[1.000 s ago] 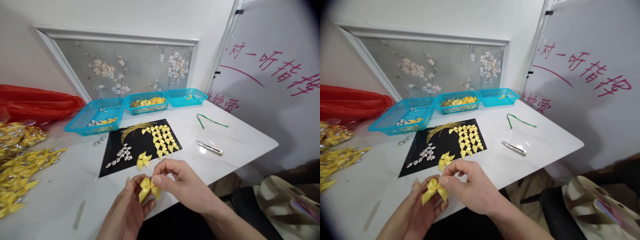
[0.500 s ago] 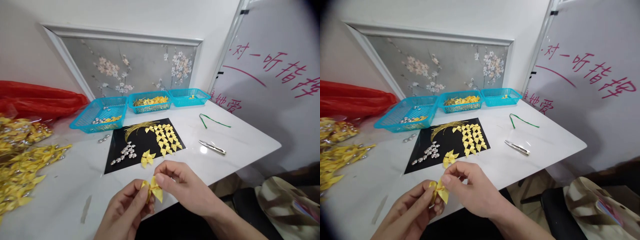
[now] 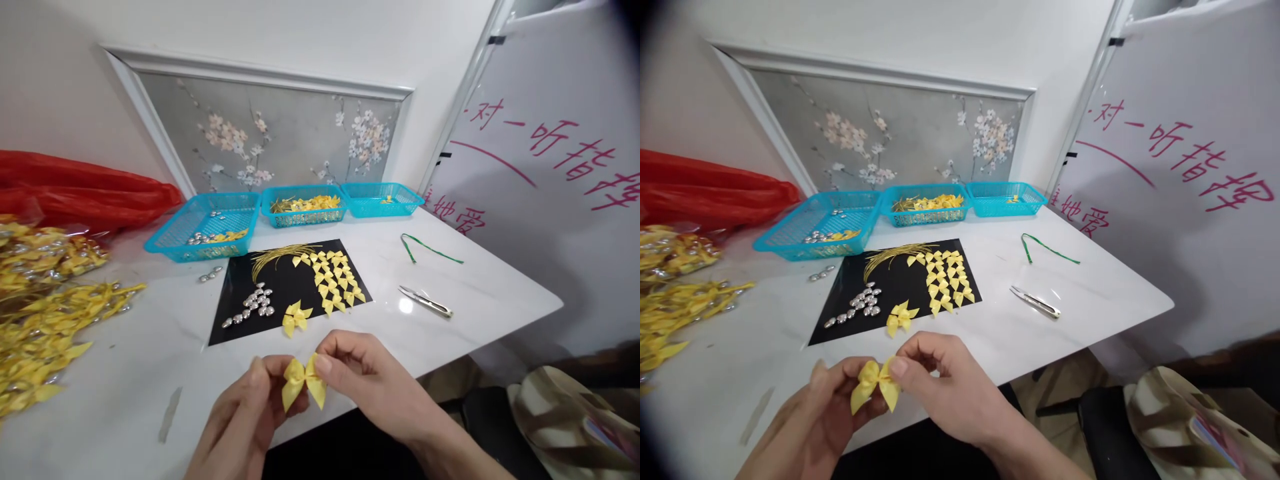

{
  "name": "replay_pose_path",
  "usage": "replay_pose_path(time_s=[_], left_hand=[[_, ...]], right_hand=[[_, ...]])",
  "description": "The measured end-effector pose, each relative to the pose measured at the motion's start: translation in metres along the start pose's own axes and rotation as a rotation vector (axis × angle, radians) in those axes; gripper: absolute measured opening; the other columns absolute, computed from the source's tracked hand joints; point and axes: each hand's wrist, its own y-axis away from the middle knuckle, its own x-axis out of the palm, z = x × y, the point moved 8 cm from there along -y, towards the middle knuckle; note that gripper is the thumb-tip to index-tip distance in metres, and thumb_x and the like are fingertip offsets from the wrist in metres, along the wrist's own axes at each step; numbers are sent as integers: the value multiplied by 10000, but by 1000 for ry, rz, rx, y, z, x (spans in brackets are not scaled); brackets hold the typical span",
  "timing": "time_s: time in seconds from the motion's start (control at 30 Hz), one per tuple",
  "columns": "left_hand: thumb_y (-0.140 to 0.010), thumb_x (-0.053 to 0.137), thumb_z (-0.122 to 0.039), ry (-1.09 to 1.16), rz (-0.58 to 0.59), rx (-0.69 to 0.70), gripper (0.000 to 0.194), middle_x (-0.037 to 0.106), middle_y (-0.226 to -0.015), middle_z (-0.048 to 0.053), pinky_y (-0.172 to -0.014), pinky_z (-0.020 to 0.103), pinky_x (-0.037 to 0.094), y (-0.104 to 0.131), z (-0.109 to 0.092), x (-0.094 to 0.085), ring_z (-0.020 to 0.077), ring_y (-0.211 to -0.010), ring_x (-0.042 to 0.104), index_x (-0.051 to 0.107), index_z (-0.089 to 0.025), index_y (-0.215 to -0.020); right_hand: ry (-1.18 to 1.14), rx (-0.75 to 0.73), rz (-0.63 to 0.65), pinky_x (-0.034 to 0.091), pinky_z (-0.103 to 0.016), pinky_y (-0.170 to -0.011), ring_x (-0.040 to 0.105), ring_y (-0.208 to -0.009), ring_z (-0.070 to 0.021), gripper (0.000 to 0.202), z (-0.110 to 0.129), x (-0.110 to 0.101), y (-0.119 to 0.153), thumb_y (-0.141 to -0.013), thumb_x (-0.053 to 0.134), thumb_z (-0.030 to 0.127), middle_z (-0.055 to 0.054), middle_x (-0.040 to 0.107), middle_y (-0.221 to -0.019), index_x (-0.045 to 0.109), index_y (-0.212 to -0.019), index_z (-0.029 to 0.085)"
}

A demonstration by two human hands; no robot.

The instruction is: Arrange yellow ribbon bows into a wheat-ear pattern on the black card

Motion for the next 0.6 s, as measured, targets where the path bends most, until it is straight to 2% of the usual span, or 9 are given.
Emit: replay_pose_path(time_s=[0.07,0.2,0.33,0.4,0.5,0.6], left_hand=[[-774,671,-649,-13,-11,-5,449,653,-808,36,-764,333,536,-1,-1,0,218,-812,577,743,-206,-784],[-793,710,-532,-215,106,19,371,539,-680,-7,-723,288,475,-4,-5,12,181,-730,495,619,-205,-644],[-825,664,-544,-320,68,100,392,516,-654,-23,-636,238,389,-8,-8,13,158,-689,446,599,-210,-631],[-830,659,-551,-339,46,130,406,494,-638,-32,-618,223,372,-11,-7,12,149,-676,432,585,-210,-622],[-837,635,-586,-265,-18,109,394,563,-707,-23,-678,227,443,-17,0,5,159,-714,500,615,-222,-686],[-838,604,-626,-161,-124,100,396,691,-951,19,-764,302,540,-22,4,-7,202,-796,611,688,-249,-927]], right_hand=[[24,1,-4,350,-265,-654,474,-702,-144,303,-1,0,0,-914,630,424,-6,572,-744,600,-790,149],[146,-34,-26,364,-256,-649,497,-711,-143,235,0,-1,-1,-931,595,355,9,577,-748,614,-799,161],[296,-99,-42,398,-239,-690,550,-764,-139,85,7,-4,-2,-898,623,196,25,628,-798,653,-819,184],[381,-144,-13,402,-223,-673,563,-745,-127,117,15,-4,-7,-885,631,122,36,637,-776,662,-796,190],[596,-243,2,432,-213,-698,595,-737,-121,195,31,-12,-30,-862,650,29,39,659,-767,680,-753,188],[783,-238,-98,459,-251,-807,628,-836,-158,182,40,-37,-79,-862,698,41,7,692,-827,707,-746,181]])
